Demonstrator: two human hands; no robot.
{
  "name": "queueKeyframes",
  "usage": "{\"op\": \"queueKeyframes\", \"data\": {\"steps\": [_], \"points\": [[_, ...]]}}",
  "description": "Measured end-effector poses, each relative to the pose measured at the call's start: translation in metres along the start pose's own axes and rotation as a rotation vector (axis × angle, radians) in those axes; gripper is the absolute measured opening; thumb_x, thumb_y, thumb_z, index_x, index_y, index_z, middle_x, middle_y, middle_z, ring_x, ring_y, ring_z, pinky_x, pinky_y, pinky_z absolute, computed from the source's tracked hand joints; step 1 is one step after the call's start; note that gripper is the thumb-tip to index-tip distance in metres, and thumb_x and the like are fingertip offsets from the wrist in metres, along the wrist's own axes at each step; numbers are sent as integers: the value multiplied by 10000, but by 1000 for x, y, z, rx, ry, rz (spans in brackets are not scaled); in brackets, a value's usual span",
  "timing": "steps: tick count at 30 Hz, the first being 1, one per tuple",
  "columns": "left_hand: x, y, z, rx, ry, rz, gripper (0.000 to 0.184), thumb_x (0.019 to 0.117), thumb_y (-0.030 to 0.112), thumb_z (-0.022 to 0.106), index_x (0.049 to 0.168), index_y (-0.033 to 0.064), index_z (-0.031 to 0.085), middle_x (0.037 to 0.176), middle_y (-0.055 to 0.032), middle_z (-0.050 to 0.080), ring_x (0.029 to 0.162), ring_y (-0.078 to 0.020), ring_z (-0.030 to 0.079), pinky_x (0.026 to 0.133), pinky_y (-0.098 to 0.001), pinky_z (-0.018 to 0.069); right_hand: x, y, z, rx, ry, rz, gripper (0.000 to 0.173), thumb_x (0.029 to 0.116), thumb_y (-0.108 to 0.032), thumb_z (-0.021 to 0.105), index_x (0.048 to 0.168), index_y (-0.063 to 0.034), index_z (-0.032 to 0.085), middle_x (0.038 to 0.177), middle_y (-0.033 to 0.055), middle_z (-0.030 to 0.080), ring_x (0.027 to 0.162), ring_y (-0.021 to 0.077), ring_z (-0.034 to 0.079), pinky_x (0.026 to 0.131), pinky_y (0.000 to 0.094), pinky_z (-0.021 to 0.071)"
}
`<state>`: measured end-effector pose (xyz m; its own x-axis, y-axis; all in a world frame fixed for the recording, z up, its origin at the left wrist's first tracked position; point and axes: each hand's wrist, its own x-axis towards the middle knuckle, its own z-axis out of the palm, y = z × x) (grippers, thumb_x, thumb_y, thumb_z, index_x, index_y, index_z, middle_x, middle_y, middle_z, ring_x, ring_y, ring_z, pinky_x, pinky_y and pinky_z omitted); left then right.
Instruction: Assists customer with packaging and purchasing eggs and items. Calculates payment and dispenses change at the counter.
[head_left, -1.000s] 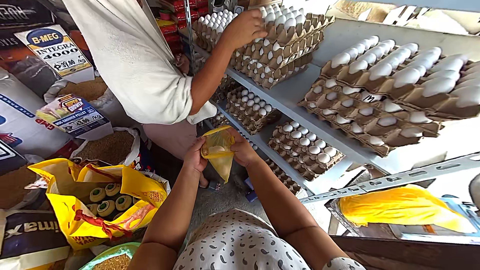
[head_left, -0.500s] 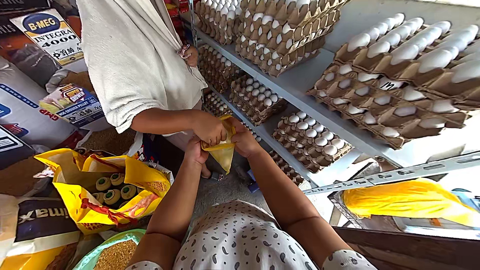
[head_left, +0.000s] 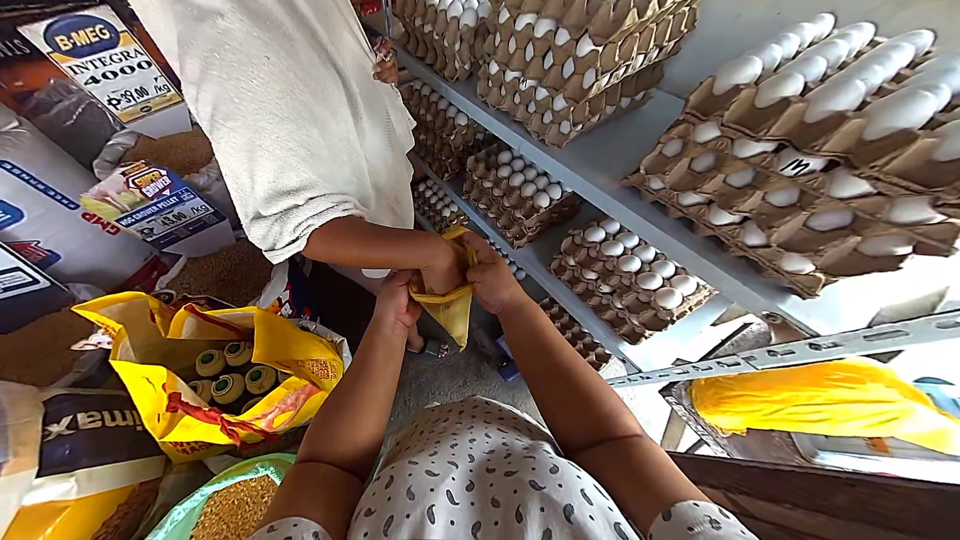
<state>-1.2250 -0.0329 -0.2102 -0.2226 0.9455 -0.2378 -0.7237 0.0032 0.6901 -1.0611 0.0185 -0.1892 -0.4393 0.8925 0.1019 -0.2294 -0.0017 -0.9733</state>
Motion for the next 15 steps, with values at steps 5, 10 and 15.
{"op": "queueKeyframes", "data": {"steps": [5,10,15], "points": [[-1,4,5,81,-8,4,138,1061,207,548,1134,125,631,941,-51,711,851,-157,710,773,-358,613,-2,-7,-3,22,13,-7,707,773,183,424,1445,-32,473,1332,129,603,1159,176,623,959,382,557],[0,10,6,141,0,2,187,1030,224,621,1176,108,646,1000,-82,722,876,-178,718,765,-370,620,-15,-18,3,15,47,68,758,812,195,403,1483,-148,479,1369,115,601,1112,207,649,878,424,580],[3,15,11,303,11,73,185,1059,125,554,1144,-22,627,931,-128,712,826,-192,710,765,-361,614,-9,-20,1,18,67,88,786,781,228,441,1482,-125,488,1337,151,625,1120,224,665,914,426,590]]}}
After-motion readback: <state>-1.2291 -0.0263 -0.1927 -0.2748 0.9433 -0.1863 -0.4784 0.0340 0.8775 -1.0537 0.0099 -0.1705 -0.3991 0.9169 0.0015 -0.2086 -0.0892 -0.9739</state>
